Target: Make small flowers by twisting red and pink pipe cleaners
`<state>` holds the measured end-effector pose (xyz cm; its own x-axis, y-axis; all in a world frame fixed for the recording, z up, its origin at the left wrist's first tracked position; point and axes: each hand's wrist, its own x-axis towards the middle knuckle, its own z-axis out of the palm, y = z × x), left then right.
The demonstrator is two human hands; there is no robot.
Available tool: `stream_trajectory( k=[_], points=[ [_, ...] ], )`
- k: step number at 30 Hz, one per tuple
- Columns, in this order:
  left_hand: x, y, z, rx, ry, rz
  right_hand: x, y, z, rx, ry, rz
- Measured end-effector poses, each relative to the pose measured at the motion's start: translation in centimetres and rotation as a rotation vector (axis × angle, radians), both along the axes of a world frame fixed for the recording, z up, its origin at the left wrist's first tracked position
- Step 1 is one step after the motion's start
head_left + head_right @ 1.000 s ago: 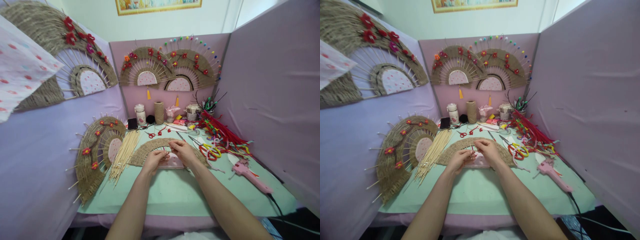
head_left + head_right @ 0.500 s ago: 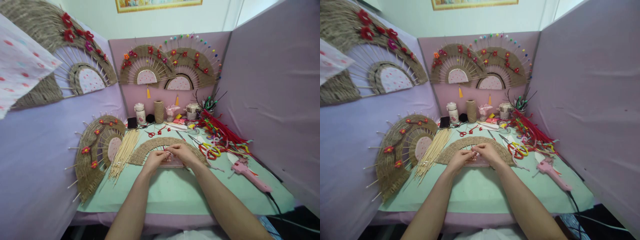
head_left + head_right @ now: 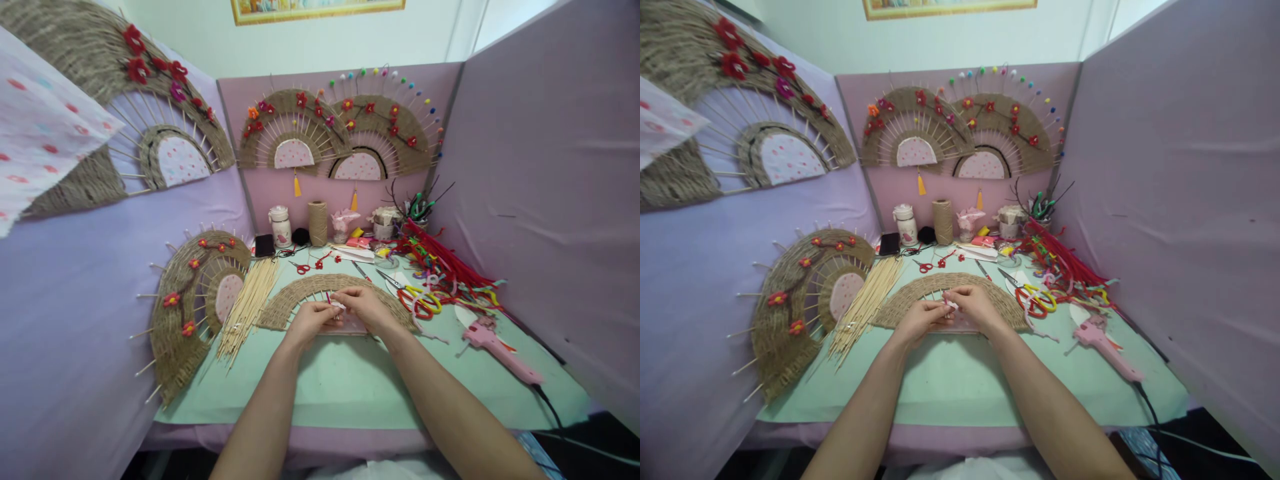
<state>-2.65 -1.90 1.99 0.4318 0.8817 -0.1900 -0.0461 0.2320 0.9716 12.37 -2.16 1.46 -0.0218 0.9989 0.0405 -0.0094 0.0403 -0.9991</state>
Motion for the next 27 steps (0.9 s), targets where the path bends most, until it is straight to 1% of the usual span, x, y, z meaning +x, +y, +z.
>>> stream_trajectory(
  k=[9,13,17,21,27],
  points=[
    [-0.2,0.1,0.0,-0.049,-0.042,-0.049,-0.1,0.1,-0.3,0.01,0.025,0.022],
    [-0.5,0.1,0.4,-0.119,-0.194,-0.065,-0.2,0.0,0.0,0.032,0.093,0.031],
    [-0.7,0.2,0.4,-0.217,-0.314,-0.107,-0.4,-0.1,0.1,0.025,0.116,0.038],
    [-0.7,0.2,0.2,-0.238,-0.34,-0.087,-0.8,-0.2,0.1,-0.002,0.147,0.065],
    [-0.8,0.3,0.4,-0.265,-0.352,-0.061,-0.6,-0.4,1.0,-0.076,0.295,0.087]
  ],
)
